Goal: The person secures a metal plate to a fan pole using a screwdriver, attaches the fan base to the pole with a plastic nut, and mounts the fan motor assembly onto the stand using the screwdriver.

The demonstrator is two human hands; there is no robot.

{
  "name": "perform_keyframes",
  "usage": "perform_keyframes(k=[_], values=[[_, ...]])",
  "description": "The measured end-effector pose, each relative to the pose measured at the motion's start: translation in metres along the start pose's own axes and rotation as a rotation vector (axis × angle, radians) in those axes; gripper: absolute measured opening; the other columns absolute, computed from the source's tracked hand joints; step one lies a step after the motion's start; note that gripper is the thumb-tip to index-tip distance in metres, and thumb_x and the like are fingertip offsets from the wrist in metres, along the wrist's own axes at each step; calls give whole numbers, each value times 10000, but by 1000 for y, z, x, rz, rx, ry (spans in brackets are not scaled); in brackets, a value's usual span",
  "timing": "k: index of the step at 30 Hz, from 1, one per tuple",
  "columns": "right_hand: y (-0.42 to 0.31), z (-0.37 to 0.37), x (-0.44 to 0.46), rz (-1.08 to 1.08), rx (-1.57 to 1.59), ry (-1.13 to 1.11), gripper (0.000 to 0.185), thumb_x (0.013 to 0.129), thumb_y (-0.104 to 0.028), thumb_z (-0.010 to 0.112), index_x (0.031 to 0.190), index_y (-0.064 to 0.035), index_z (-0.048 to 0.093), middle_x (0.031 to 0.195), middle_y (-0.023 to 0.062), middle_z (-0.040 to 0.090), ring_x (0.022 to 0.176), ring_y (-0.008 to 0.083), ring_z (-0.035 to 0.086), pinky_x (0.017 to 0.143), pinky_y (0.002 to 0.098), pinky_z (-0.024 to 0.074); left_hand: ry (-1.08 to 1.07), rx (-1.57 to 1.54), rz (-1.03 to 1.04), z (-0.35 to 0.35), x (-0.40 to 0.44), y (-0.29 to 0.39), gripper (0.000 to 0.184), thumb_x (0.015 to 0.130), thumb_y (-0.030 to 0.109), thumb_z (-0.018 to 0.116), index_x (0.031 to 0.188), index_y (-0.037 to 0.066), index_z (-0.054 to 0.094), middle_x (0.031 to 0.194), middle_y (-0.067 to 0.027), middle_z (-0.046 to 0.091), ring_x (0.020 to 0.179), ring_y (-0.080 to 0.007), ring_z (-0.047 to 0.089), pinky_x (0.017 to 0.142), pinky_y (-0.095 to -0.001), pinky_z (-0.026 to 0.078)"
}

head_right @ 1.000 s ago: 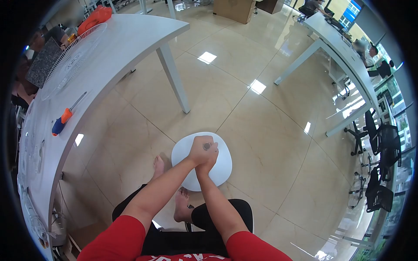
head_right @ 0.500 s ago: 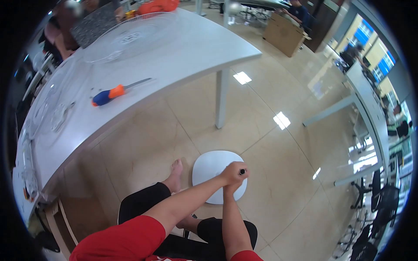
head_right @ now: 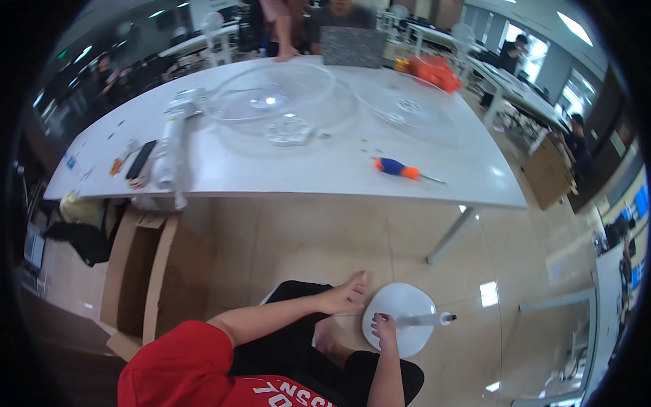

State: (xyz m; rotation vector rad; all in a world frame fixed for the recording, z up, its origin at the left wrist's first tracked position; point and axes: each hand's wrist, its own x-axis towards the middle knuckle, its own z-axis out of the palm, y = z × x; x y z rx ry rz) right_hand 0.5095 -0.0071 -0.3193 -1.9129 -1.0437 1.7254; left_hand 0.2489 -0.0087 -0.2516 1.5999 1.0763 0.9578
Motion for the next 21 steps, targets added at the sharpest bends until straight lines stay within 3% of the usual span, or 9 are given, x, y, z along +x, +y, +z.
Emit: perform_keyframes(k=[2,4,9,10,12,14,15,17,21], values=[[-44,38,-16,-150,-4,-63,457,1012,-305,671,1338,3,584,1136,119,712,941,251,724,822,412,594,-25,-184,-219,-87,-53,58,668,1029,196,691,1569,35,333,1477,-216,537,1122,-258,706,994,-397,571],[-100,78,-43,-403,1,-96,314,1037,-226,643,1253,1,624,1048,111,728,871,208,728,752,334,580,190,-83,-258,-157,-116,92,590,1023,178,687,1524,30,415,1390,-167,620,1100,-211,691,969,-373,566],[-273,168,-119,-1082,-33,-99,185,1039,-163,672,1119,3,681,944,86,730,809,138,709,666,280,545,845,141,-156,-293,-265,163,295,1010,100,681,1286,20,614,1143,-69,704,1069,-153,675,960,-320,545],[-306,184,-136,-1163,-119,-34,188,1020,-193,699,1095,-20,700,940,79,738,836,144,711,699,293,550,987,166,-94,-322,-290,152,278,996,113,697,1255,27,649,1092,-59,709,955,-120,663,859,-299,554],[-359,215,-162,-1256,-211,17,192,1001,-222,726,1071,-43,719,936,72,746,864,149,713,732,307,555,1214,242,-74,-367,-328,170,187,999,107,688,1166,25,680,1017,-34,700,939,-105,641,830,-293,535],[-397,241,-169,-1538,-625,295,255,966,-288,762,1115,-81,759,1116,98,770,1055,230,688,904,419,547,1347,250,-13,-414,-355,167,183,984,111,697,1140,16,687,999,-34,701,943,-110,638,823,-296,531],[-402,252,-163,-1551,-626,281,255,966,-288,762,1115,-81,759,1116,98,770,1055,230,688,904,419,547,1364,252,-13,-435,-363,167,183,984,111,697,1140,16,687,999,-34,701,943,-110,638,823,-296,531],[-412,275,-145,-1565,-890,298,421,948,-339,764,1273,-74,732,1405,122,689,1328,315,580,1109,515,440,1520,549,-45,-477,-370,172,193,953,100,710,1124,13,688,992,-63,703,948,-151,657,838,-299,528],[-408,280,-147,-1531,-1043,360,593,933,-349,766,1425,-47,632,1579,150,550,1471,327,490,1211,538,350,1568,915,6,-507,-344,194,184,921,83,718,1092,21,689,961,-85,687,916,-200,661,835,-324,522]])
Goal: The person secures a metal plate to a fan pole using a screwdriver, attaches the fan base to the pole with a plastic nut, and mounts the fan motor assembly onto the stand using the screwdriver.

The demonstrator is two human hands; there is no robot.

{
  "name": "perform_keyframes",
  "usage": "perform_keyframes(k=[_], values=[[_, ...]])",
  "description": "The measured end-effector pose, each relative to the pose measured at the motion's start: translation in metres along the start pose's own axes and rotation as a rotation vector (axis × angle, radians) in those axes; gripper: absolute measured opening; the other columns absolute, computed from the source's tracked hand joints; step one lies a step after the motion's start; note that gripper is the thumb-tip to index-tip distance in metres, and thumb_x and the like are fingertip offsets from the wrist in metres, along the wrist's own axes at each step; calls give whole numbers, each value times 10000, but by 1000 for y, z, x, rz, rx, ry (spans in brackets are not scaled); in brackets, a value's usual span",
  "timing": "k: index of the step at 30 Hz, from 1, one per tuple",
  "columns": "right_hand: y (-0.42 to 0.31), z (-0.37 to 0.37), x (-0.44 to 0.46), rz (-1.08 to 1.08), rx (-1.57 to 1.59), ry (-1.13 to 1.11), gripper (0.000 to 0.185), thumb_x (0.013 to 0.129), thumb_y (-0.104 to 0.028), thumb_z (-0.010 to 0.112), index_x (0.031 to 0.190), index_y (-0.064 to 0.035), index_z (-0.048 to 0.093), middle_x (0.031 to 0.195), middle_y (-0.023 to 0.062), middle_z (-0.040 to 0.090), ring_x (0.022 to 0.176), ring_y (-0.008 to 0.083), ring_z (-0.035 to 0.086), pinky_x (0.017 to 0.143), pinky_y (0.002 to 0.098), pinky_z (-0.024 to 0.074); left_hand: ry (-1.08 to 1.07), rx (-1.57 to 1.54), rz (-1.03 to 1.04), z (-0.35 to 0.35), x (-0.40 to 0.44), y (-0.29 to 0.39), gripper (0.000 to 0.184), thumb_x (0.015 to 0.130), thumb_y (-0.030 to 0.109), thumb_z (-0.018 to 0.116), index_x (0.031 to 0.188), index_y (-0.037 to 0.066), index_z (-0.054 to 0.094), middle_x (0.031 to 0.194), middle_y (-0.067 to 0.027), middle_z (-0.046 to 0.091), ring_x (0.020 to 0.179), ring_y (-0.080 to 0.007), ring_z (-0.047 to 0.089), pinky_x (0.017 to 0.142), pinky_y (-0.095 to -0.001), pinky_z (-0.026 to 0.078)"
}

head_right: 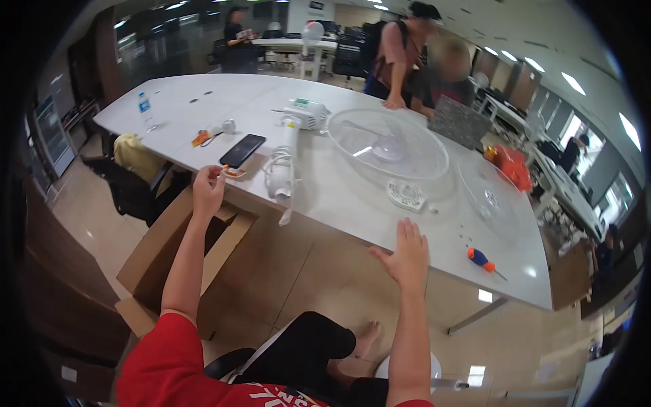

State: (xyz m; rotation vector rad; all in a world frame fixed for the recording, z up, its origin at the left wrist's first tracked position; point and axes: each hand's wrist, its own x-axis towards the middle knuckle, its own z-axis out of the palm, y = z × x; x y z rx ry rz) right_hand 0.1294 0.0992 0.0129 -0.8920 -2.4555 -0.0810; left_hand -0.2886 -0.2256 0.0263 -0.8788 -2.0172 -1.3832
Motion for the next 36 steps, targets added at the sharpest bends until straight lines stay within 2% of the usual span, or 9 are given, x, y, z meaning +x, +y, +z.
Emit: perform_keyframes(k=[4,9,15,18,20,23,27,30,36], values=[[3,2,-9,-38,-107,-71,613,941,-181,682,1516,-33,528,1630,156,489,1521,341,443,1236,547,336,26,-217,115,31,-3,95,130,904,71,718,1025,42,679,910,-96,646,875,-236,633,811,-398,506],[6,11,-9,-28,-131,-18,581,923,-27,586,1503,-42,541,1597,160,520,1485,365,478,1214,583,355,-431,-249,335,104,-44,175,157,894,68,727,1041,48,676,1029,-116,690,1049,-298,653,896,-411,512],[8,15,-11,-52,-125,56,519,956,-65,566,1475,-32,560,1547,167,559,1447,379,510,1187,611,376,-778,-291,412,209,-77,226,384,882,216,774,1217,60,669,1225,-166,676,1218,-360,628,1034,-466,502],[10,2,-9,-34,-193,-75,721,877,-100,729,1551,-47,481,1648,158,455,1506,344,453,1207,564,381,-804,-95,320,248,-76,243,688,854,397,812,1409,64,579,1393,-191,613,1314,-394,575,1102,-479,472],[7,-27,-11,-49,46,-148,722,888,-272,814,1516,-35,547,1612,174,502,1510,328,447,1230,514,363,-777,65,287,268,-75,248,939,822,567,812,1532,56,470,1505,-202,550,1405,-409,502,1163,-517,412],[44,-22,3,-10,390,-216,713,874,-419,851,1426,-17,647,1538,211,574,1423,310,556,1169,437,450,-841,83,302,282,-68,256,1012,819,654,782,1567,62,446,1550,-189,529,1465,-381,453,1203,-543,352],[71,-37,45,444,673,-203,689,885,-488,801,1393,-40,680,1530,210,582,1414,330,551,1131,450,488,-872,123,253,285,-59,267,1002,827,661,771,1571,70,452,1567,-185,518,1493,-365,425,1221,-547,321],[71,-6,72,288,387,37,746,899,-516,775,1471,-64,615,1565,185,554,1377,330,585,1108,462,508,-836,123,253,288,-60,262,947,835,630,772,1546,77,481,1555,-182,531,1482,-356,435,1221,-526,328],[57,13,84,170,95,-88,761,912,-574,721,1517,-138,568,1584,143,538,1409,318,563,1103,463,513,-860,-35,135,282,-58,245,773,849,463,790,1472,71,552,1504,-193,570,1445,-363,465,1198,-468,387]])
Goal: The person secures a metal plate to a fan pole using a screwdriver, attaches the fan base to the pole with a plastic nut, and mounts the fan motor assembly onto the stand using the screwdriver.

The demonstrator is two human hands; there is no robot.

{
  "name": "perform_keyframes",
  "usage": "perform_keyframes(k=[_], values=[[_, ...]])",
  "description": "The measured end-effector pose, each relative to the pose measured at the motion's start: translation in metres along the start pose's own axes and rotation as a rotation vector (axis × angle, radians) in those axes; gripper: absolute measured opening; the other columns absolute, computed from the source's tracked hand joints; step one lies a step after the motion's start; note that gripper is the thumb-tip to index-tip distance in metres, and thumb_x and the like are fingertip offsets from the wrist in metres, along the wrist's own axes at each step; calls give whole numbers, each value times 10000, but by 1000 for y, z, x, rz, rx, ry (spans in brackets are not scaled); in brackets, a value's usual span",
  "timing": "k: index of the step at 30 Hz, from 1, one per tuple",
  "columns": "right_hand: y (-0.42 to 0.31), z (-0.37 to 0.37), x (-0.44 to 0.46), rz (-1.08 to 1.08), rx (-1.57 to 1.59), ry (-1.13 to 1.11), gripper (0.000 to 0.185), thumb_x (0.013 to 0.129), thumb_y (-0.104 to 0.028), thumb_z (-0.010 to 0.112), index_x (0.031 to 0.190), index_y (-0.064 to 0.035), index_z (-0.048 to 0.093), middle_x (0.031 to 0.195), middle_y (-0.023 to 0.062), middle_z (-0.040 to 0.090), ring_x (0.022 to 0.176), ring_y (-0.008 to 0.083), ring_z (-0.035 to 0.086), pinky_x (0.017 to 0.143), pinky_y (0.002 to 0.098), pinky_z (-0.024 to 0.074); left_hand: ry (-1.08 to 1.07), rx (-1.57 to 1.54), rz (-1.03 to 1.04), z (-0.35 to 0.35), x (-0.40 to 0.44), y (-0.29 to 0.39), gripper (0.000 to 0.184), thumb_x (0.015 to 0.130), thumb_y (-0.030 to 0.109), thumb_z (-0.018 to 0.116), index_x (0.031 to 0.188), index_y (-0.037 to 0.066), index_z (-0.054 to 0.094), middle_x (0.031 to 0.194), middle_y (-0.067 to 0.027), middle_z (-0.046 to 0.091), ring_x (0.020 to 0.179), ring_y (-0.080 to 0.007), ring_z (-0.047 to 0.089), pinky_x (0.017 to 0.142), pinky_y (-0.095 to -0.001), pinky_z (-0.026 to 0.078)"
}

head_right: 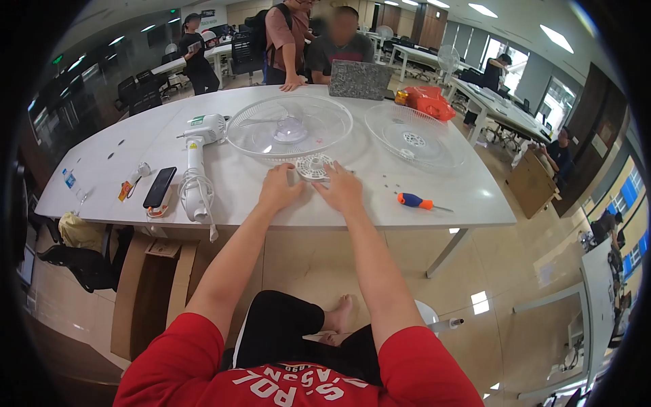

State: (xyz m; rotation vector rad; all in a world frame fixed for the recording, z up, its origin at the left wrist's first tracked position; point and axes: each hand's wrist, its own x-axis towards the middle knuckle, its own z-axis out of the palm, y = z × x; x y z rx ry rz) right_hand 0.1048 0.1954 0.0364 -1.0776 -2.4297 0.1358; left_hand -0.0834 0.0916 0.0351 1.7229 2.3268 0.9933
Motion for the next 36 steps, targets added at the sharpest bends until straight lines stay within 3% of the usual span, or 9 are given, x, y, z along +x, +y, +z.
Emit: perform_keyframes(k=[3,7,10,15,19,24,27,30,36], values=[[10,4,-6,-41,49,39,716,902,-546,739,1471,-138,591,1581,144,541,1396,332,574,1093,467,518,36,-78,23,3,1,-2,745,852,421,793,1459,54,563,1496,-200,572,1441,-367,468,1193,-462,398],[3,-1,-13,14,31,78,668,886,-532,760,1399,-127,625,1582,144,541,1367,333,599,1064,463,534,47,84,50,6,-5,5,744,890,404,752,1485,22,523,1510,-200,558,1461,-372,447,1212,-482,372],[1,-8,-20,-55,49,117,631,864,-541,783,1317,-124,644,1517,134,584,1292,321,646,1010,463,557,1,121,33,5,-13,11,757,929,406,693,1529,5,466,1565,-197,510,1501,-374,405,1243,-500,324],[-4,-20,-30,-59,151,-26,692,818,-615,814,1260,-115,631,1341,89,605,1159,302,687,971,486,551,-57,208,34,14,-19,2,791,976,452,568,1587,-18,387,1668,-208,399,1581,-368,309,1303,-492,229],[-5,-25,-41,-52,115,-70,784,769,-657,838,1286,-111,619,1368,97,579,1159,336,684,995,504,531,-107,258,21,11,-31,5,783,996,461,473,1606,-17,358,1710,-208,336,1616,-344,253,1319,-489,190],[-2,-15,-48,-67,148,91,1015,695,-720,855,1441,-98,562,1465,130,544,1307,352,593,1092,540,461,-141,279,19,8,-39,6,766,1006,441,437,1618,-9,340,1728,-199,309,1628,-326,235,1322,-500,175],[-2,-9,-49,-62,71,115,1037,719,-733,829,1484,-93,549,1491,128,549,1349,341,557,1125,558,418,-132,258,34,7,-40,6,779,1008,438,434,1616,-41,343,1719,-208,321,1623,-339,237,1320,-500,180],[-1,-13,-46,-9,108,-30,1003,749,-737,803,1481,-93,564,1468,132,577,1355,334,548,1126,557,406,-124,266,33,7,-39,6,745,1006,427,434,1602,-16,370,1726,-203,309,1624,-335,241,1319,-512,181],[0,-13,-47,-30,114,-24,946,776,-728,790,1443,-87,593,1407,130,609,1331,329,560,1114,531,412,-89,290,56,9,-43,4,747,997,417,459,1597,-21,377,1718,-208,324,1622,-339,248,1317,-515,189]])
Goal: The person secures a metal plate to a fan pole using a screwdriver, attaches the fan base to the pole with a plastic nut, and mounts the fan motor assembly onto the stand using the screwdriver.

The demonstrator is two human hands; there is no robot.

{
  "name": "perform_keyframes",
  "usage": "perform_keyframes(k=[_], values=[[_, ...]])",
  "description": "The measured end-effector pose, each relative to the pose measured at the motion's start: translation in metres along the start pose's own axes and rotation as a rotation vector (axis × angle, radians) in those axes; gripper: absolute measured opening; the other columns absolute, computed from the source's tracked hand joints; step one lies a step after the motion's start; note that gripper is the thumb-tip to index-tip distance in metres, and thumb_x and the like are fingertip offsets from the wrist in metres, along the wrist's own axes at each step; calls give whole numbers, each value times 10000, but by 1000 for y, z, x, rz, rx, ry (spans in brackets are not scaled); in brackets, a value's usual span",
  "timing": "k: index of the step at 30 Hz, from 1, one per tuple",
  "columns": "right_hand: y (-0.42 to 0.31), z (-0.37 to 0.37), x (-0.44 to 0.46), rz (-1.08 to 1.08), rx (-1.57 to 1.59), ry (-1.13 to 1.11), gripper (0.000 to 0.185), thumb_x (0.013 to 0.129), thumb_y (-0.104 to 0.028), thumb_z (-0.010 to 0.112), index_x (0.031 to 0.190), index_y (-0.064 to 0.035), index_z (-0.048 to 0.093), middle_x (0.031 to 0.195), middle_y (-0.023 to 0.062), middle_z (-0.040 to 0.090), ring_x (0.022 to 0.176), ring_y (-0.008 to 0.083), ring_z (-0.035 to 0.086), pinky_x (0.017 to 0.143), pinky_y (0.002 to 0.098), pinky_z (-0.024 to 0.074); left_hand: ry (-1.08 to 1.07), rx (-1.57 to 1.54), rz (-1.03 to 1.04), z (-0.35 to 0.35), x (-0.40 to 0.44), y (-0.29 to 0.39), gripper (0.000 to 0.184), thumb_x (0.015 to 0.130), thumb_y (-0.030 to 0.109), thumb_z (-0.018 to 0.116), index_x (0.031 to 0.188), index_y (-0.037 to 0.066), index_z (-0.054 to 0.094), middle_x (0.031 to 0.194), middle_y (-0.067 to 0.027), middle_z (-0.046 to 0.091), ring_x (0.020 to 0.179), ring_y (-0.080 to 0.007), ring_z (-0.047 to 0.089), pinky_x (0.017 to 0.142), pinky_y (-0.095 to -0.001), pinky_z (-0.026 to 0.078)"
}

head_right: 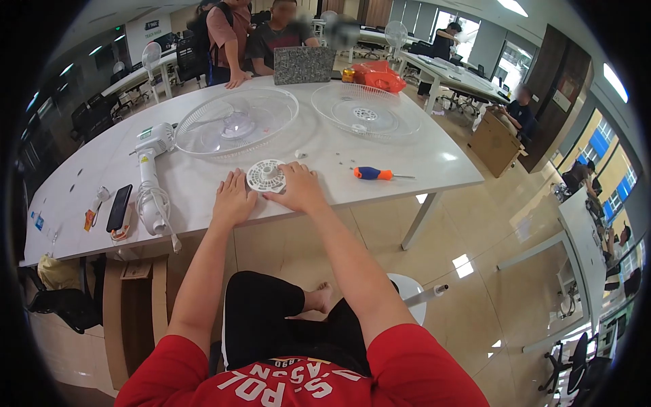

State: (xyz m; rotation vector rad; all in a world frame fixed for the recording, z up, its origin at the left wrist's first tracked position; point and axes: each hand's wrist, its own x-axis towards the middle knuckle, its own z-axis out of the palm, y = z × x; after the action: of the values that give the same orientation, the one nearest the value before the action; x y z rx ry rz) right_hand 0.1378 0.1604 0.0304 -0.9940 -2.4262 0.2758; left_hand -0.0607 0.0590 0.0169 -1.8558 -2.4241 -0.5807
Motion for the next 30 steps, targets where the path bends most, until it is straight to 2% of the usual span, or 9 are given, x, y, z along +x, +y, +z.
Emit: perform_keyframes(k=[11,19,22,24,25,27,28,30], values=[[-2,-5,-4,-67,57,47,873,752,-667,839,1362,-70,656,1341,130,650,1275,331,605,1086,516,438,73,-85,34,5,2,-4,775,959,437,543,1531,-75,436,1671,-274,371,1584,-409,307,1298,-548,220],[-11,-16,-7,-53,79,63,816,751,-614,860,1339,-71,696,1262,131,657,1224,316,626,1083,485,433,80,-100,94,4,-3,-7,794,957,412,552,1541,-103,398,1659,-302,367,1578,-439,303,1296,-565,214],[-7,-24,-5,-24,170,3,706,812,-536,846,1327,-73,709,1214,131,644,1154,308,638,1076,469,440,77,-124,99,-1,-5,-7,786,953,391,573,1539,-102,395,1660,-303,362,1577,-446,299,1296,-568,214],[-3,-27,0,137,392,-138,597,870,-432,833,1343,-90,708,1203,127,627,1096,316,641,1077,456,442,59,-134,97,-5,-7,-7,790,946,378,596,1541,-99,392,1657,-305,364,1576,-455,294,1297,-567,207],[-3,-28,0,141,388,-138,597,870,-432,833,1343,-90,708,1203,127,627,1096,316,641,1077,456,442,57,-138,100,-7,-8,-5,790,946,378,596,1541,-99,392,1657,-305,364,1576,-455,294,1297,-567,207],[-2,-28,6,60,472,-22,489,909,-338,812,1337,-120,721,1210,143,649,1112,327,621,1075,440,451,57,-154,97,-12,-7,-5,784,931,324,635,1542,-100,387,1647,-309,374,1565,-471,308,1286,-580,233],[2,-26,12,55,474,-26,489,909,-338,812,1337,-120,721,1210,143,649,1112,327,621,1075,440,451,60,-153,90,-12,-9,-8,784,931,324,635,1542,-100,387,1647,-309,374,1565,-471,308,1286,-580,233],[13,-26,31,-359,312,45,410,938,-263,784,1321,-128,734,1256,124,665,1133,300,588,1070,416,455,24,-192,148,-18,-6,-21,760,924,277,666,1541,-81,404,1627,-304,404,1543,-465,349,1266,-555,297]])
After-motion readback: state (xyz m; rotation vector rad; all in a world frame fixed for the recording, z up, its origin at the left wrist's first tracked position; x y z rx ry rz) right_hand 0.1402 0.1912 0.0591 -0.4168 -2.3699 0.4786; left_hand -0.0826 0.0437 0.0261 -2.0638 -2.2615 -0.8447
